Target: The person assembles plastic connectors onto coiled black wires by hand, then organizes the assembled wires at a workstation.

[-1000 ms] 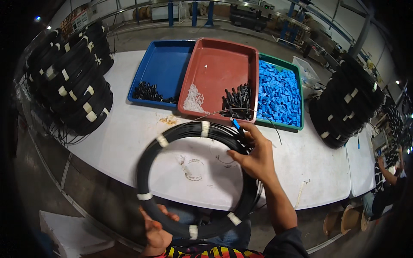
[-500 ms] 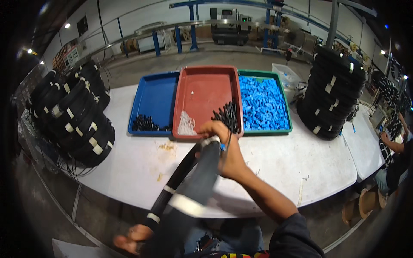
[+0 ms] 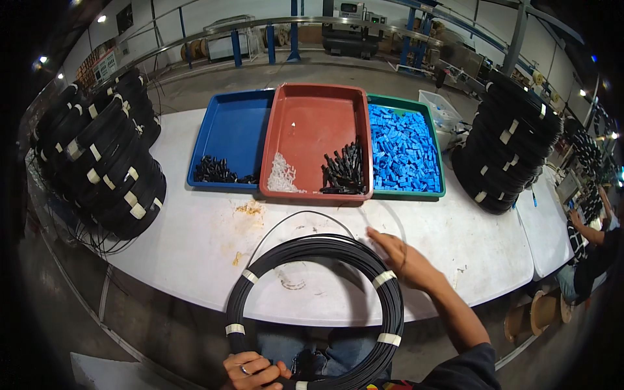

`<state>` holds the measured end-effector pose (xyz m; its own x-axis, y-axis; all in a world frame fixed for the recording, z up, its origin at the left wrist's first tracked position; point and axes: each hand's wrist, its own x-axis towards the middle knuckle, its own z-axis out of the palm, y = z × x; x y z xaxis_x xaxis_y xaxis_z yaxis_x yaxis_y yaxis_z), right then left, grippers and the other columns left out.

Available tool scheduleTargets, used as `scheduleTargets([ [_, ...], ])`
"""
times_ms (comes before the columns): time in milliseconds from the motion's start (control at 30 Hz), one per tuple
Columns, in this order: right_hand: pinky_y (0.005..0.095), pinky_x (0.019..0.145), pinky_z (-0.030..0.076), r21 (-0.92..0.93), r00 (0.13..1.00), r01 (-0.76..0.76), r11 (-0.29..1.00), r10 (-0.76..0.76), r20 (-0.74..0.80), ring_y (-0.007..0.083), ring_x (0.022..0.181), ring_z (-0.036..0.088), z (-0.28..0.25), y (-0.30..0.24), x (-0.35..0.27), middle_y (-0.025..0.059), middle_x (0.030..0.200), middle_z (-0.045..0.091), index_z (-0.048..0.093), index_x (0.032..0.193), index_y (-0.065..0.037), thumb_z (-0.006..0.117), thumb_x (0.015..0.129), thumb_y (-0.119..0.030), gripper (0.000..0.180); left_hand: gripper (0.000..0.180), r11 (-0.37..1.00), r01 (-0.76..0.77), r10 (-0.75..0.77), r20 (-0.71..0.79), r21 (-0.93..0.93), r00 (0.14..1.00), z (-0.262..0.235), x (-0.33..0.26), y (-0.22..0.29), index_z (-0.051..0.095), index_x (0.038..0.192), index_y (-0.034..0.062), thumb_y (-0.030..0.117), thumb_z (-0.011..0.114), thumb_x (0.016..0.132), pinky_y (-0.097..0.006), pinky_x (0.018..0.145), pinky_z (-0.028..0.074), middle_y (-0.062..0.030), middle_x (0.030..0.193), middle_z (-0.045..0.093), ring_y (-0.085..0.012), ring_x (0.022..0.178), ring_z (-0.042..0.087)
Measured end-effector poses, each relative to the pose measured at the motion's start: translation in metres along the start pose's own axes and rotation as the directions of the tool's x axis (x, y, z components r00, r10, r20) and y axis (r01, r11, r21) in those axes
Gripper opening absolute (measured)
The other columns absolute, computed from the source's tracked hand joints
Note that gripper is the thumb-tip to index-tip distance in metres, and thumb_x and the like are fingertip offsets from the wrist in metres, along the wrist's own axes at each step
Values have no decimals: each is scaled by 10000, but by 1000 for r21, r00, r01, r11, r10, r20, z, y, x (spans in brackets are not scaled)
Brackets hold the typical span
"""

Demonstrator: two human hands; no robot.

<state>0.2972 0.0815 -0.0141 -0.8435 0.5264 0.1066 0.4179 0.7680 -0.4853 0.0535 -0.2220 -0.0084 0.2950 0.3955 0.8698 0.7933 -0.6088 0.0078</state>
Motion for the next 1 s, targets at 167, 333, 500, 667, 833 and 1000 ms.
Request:
scheduleTargets([
  [167,409,1077,495,503,979,-172,847,203,-5,297,1283,602,-27,34,-37,201,1486,516,318,1571,-98,437,860,205,782,529,999,-45,44,53,20,998,13,-18,4,477,1148,121,-149,686,744,-292,488,401,-35,699,499,-164,517,439],
  [333,455,948,566,962,850,-176,208,525,42,301,1141,675,-26,7,-43,230,1403,550,302,1547,-48,409,794,246,815,372,1000,-20,16,174,18,985,15,-19,3,580,1133,106,-46,706,817,-266,520,428,-47,727,569,-171,545,498],
  [500,377,695,506,996,764,-5,88,643,-54,233,818,639,-53,-11,-18,200,1223,600,332,1460,-80,481,847,39,642,366,998,-19,-5,345,65,938,21,-39,0,687,1191,256,245,797,842,-185,540,381,53,769,632,-49,599,544],
  [667,281,581,438,963,766,61,261,607,-213,142,681,569,-85,-6,54,91,1006,657,444,1345,-132,622,892,-83,489,254,978,166,-115,331,-128,936,20,-39,-10,735,1059,281,362,789,824,-217,475,395,74,685,571,-87,512,524],
  [833,234,478,355,912,772,12,410,576,-269,74,586,489,-61,-21,126,41,858,634,569,1188,-87,682,896,-84,314,355,887,374,-285,317,-270,905,23,-33,-15,748,1028,185,511,707,892,-243,486,431,54,645,603,-107,506,549],
  [1000,240,455,347,861,814,-108,496,542,-210,60,550,478,-11,-47,183,-3,773,616,663,989,-72,688,948,-141,84,283,934,320,-244,370,-159,896,21,-29,-13,756,914,187,451,658,945,-229,498,428,58,685,635,-88,527,552],
])
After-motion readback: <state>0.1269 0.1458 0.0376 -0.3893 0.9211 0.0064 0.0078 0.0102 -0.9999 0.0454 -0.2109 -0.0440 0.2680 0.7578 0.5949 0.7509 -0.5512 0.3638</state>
